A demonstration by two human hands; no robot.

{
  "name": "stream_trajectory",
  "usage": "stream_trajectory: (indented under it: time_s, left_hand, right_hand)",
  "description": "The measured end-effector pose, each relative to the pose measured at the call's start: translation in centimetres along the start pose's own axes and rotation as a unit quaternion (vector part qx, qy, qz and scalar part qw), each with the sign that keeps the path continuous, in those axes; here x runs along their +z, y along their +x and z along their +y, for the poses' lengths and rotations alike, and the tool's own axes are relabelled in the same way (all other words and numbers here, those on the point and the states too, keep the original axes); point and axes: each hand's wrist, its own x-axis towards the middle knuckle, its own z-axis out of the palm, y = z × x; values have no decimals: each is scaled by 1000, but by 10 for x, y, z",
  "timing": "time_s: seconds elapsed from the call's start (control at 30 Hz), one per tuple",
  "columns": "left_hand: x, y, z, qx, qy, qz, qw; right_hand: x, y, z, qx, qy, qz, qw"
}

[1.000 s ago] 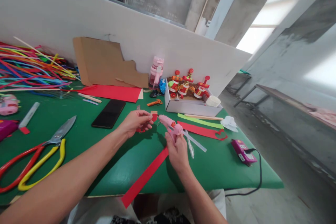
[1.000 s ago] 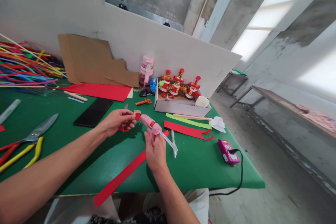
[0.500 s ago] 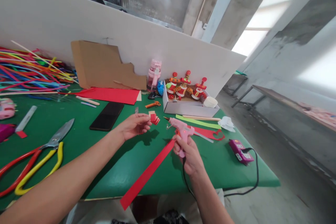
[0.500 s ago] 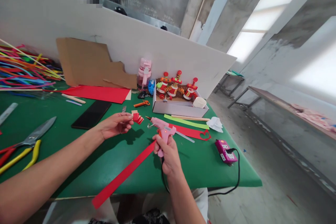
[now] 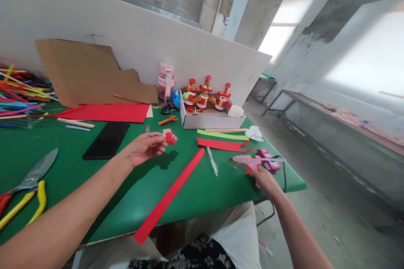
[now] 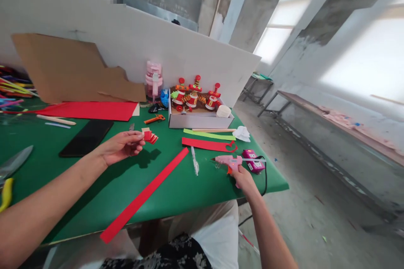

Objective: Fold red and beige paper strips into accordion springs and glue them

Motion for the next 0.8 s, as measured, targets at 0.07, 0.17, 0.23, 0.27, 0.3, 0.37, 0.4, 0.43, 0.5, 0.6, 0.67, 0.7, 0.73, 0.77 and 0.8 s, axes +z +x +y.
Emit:
stream_trajectory:
  time_s: [0.07,0.17,0.23,0.27,0.3,0.37,0.4,0.43,0.5,0.6,0.67,0.7,0.73,0.77,0.8]
  left_hand:
    - [0,-1,0,4,8,1,1000]
    - [-2,0,1,22,16,4,1000]
    - [-2,1,1,37,26,12,999]
    - [-2,2,1,46,32,19,998]
    - [-2,2,0,58,38,27,997]
    - [0,3,-2,92,45,44,994]
    - [0,4,-3,112,46,52,991]
    - [1,4,-4,133,45,60,988]
    - [1,5,-5,168,41,81,982]
    - [0,7,-4,196,31,111,974]
    - [0,9,-4,199,27,116,973]
    - [0,10,-4,198,28,115,973]
    - [0,10,-5,194,31,113,974]
    - [0,11,-7,190,35,112,975]
    - [1,11,-8,185,40,112,976]
  right_hand:
    - [-2,3,-1,-65,-149,27,986]
    - [-7,-3,-6,-102,-318,66,940]
    - [-8,-13,-16,-90,-347,95,929]
    - [-6,-18,-25,-108,-322,112,934]
    - [1,-23,-36,-137,-264,128,946]
    - [28,-30,-66,-221,-65,101,968]
    - [48,-32,-84,-268,59,42,961]
    - [73,-33,-103,-285,170,-23,943]
    - [125,-30,-140,-253,328,-143,899]
    - [188,-22,-177,-179,462,-195,847]
    - [209,-17,-184,-171,503,-205,822]
    - [214,-16,-183,-176,510,-211,815]
    - [215,-15,-180,-187,509,-215,813]
    - [215,-14,-176,-199,502,-219,813]
    - [214,-14,-171,-211,493,-224,814]
